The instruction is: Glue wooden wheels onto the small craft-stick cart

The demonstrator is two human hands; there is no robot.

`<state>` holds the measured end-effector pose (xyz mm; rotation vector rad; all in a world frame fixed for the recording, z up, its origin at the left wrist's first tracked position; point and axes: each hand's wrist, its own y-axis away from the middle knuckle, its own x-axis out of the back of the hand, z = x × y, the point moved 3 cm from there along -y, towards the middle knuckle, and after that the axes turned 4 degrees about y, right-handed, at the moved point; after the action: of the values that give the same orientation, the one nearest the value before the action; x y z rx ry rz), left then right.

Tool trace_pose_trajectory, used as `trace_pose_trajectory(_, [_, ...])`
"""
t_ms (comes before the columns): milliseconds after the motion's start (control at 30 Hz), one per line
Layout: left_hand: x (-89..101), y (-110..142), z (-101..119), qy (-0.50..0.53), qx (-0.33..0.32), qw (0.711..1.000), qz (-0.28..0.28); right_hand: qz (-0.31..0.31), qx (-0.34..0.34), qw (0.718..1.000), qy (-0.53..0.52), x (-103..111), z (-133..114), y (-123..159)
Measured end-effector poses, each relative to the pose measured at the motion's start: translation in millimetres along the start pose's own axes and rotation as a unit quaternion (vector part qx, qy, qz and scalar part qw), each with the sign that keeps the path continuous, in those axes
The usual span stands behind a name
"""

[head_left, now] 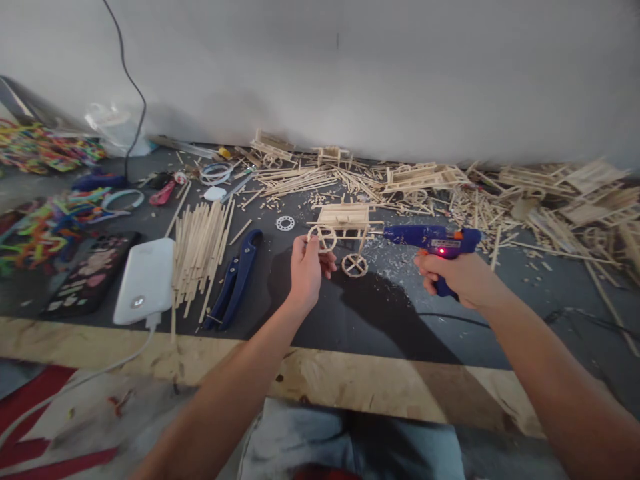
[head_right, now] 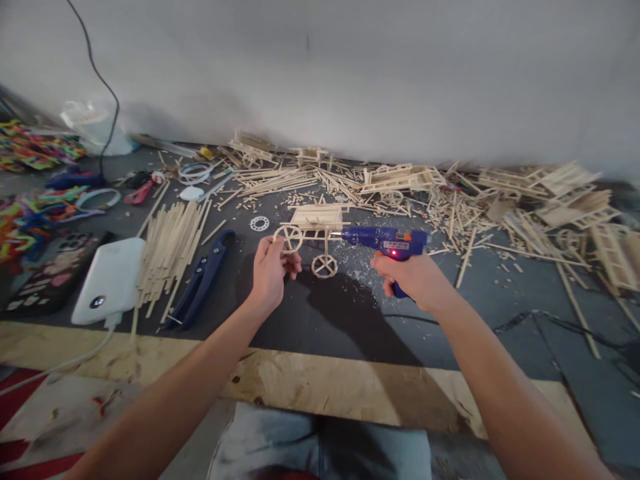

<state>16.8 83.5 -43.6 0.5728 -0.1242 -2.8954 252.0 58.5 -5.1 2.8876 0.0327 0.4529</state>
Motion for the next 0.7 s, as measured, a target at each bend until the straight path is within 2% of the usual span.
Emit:
trace_pose_trajectory(133, [-0.5, 0, 0, -0.005, 0.0, 1.0, -0.001, -0.002, -0.024, 1.0, -0.003, 1, 9, -4])
trace_pose_trajectory(367, [-0.1, -1, -1, -0.007, 0.0, 1.0, 0.002, 0.008, -0.076, 0.997, -0.014, 9, 9, -5])
trace_pose_trajectory(567, [0.5, -2, -1, -0.015, -0.018, 1.0, -0.007, -0.005, -0.137, 0.99, -0.014, 30, 18, -7])
trace_pose_trajectory(700, [0.7, -2, -2, -0.023, -0.026, 0.999, -0.008, 0.012, -0.143, 0.987, -0.076, 48, 18, 2])
